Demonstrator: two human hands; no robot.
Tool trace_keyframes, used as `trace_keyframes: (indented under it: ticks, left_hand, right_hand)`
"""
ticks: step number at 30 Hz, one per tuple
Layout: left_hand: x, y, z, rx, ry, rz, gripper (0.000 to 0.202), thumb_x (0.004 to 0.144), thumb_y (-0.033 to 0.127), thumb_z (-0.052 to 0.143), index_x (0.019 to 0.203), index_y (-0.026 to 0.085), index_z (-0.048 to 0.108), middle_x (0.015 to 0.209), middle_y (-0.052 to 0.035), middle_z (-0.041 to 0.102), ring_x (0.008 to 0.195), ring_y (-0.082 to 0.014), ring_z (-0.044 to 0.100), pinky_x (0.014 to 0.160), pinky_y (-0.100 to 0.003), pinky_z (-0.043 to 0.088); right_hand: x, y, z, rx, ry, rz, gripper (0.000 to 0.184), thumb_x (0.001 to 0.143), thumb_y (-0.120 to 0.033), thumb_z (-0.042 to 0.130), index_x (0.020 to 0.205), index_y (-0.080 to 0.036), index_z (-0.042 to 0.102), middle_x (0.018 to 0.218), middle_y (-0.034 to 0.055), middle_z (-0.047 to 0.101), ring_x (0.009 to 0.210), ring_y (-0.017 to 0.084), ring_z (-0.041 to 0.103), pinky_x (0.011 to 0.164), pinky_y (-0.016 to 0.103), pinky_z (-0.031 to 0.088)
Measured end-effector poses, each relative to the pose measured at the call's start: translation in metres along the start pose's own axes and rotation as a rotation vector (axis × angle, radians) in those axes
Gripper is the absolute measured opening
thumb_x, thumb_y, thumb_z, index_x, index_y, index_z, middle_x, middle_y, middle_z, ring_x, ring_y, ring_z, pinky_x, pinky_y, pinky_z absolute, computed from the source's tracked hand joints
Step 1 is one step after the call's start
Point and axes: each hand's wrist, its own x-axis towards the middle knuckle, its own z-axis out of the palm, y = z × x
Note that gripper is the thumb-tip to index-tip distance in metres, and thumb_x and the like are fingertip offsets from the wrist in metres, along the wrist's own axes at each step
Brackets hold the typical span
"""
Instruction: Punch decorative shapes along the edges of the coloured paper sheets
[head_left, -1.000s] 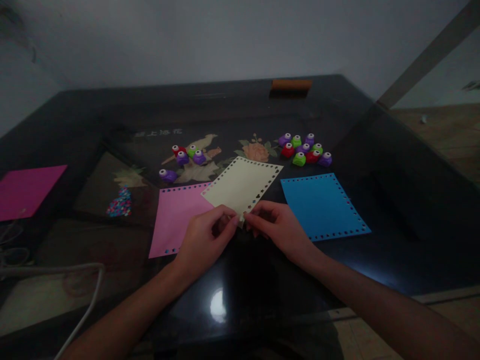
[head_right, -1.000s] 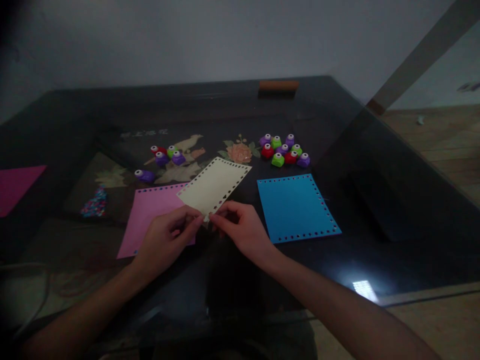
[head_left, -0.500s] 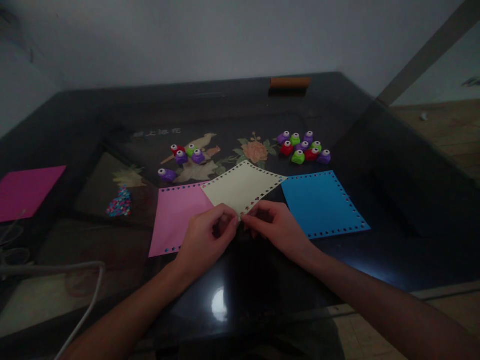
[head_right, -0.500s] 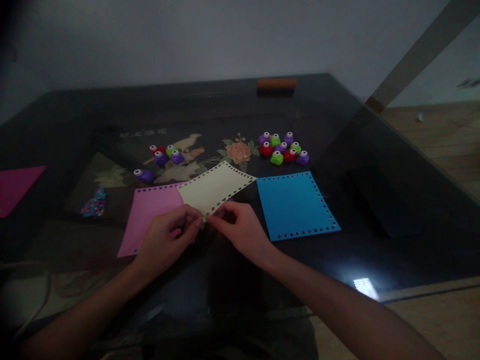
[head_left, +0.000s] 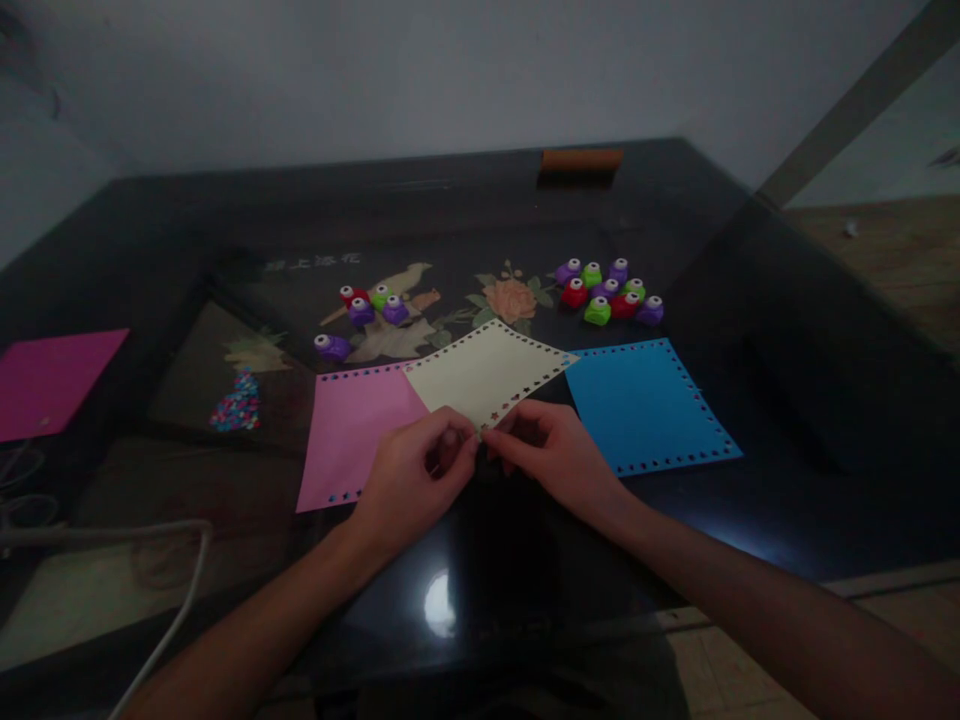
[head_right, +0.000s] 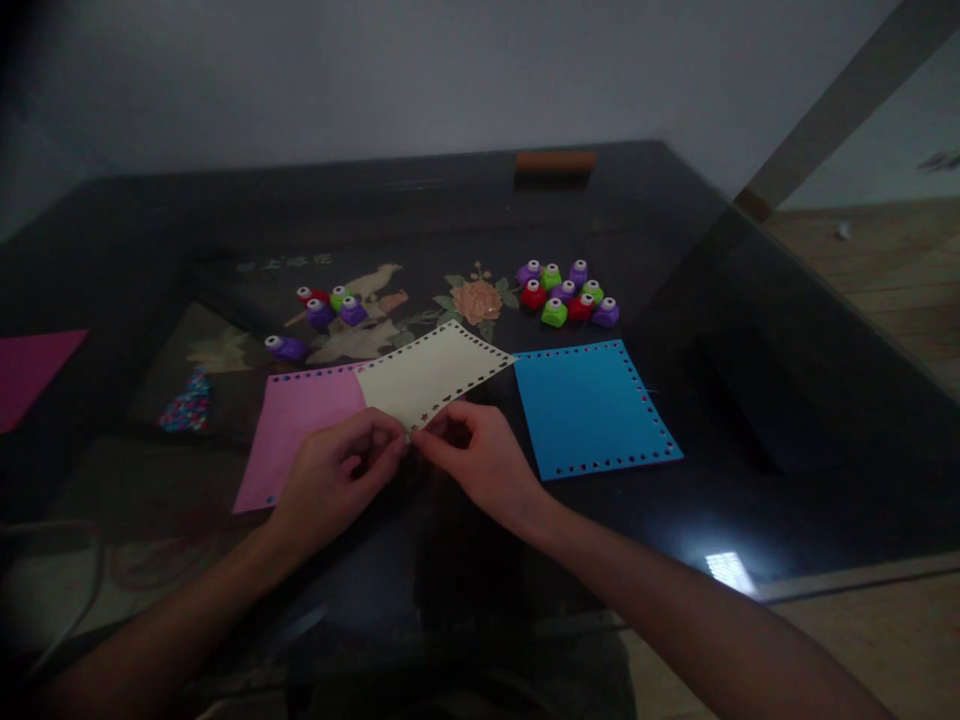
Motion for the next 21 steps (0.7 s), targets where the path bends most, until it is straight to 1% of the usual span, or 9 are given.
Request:
trace_keyframes:
  ticks: [4,8,12,16,21]
  left_hand:
    - [-0.0012,-0.0013,0.0005,0.014,0.021,0.043,0.009,0.081,0.019,0.051,0.074,0.016,0.055,0.052,0.0064,0.046,0.046,-0.0082,0.045,0.044,-0.017,0.034]
    - [-0.0017,-0.0026,0.0018,0.052,0.07,0.112,0.008,0.081,0.017,0.051,0.073,0.016,0.055,0.053,0.0067,0.045,0.045,-0.0071,0.044,0.044,-0.016,0.033]
    - [-0.0017,-0.0031,0.0037,0.105,0.102,0.172,0.008,0.081,0.016,0.051,0.073,0.017,0.054,0.052,0.0075,0.044,0.043,-0.006,0.043,0.043,-0.015,0.032]
    - [-0.0028,-0.0025,0.0054,0.121,0.119,0.197,0.009,0.081,0.015,0.051,0.072,0.017,0.053,0.052,0.0078,0.044,0.043,-0.0056,0.042,0.043,-0.014,0.032]
    - [-0.0036,-0.0023,0.0065,0.139,0.126,0.198,0.011,0.081,0.015,0.051,0.07,0.017,0.053,0.051,0.008,0.044,0.043,-0.0056,0.042,0.043,-0.015,0.032]
  right_hand:
    - [-0.0007,-0.0001,0.0011,0.032,0.007,0.002,0.014,0.075,-0.02,0.063,0.063,-0.016,0.057,0.054,-0.0044,0.055,0.05,0.008,0.05,0.048,0.021,0.038]
    - [-0.0007,0.0023,0.0028,0.079,0.021,0.009,0.014,0.074,-0.022,0.063,0.063,-0.016,0.056,0.055,-0.0044,0.055,0.049,0.008,0.05,0.048,0.021,0.039]
    - [-0.0004,0.0051,0.0045,0.146,0.026,0.027,0.013,0.072,-0.023,0.064,0.064,-0.016,0.055,0.055,-0.0045,0.055,0.047,0.007,0.048,0.045,0.021,0.036]
    - [-0.0012,0.0071,0.0055,0.188,0.021,0.058,0.014,0.071,-0.024,0.064,0.065,-0.017,0.055,0.053,-0.0048,0.055,0.045,0.007,0.046,0.042,0.021,0.034]
    - [-0.0021,0.0089,0.006,0.227,0.025,0.104,0.015,0.071,-0.026,0.066,0.066,-0.017,0.055,0.053,-0.0049,0.055,0.043,0.006,0.046,0.04,0.02,0.033]
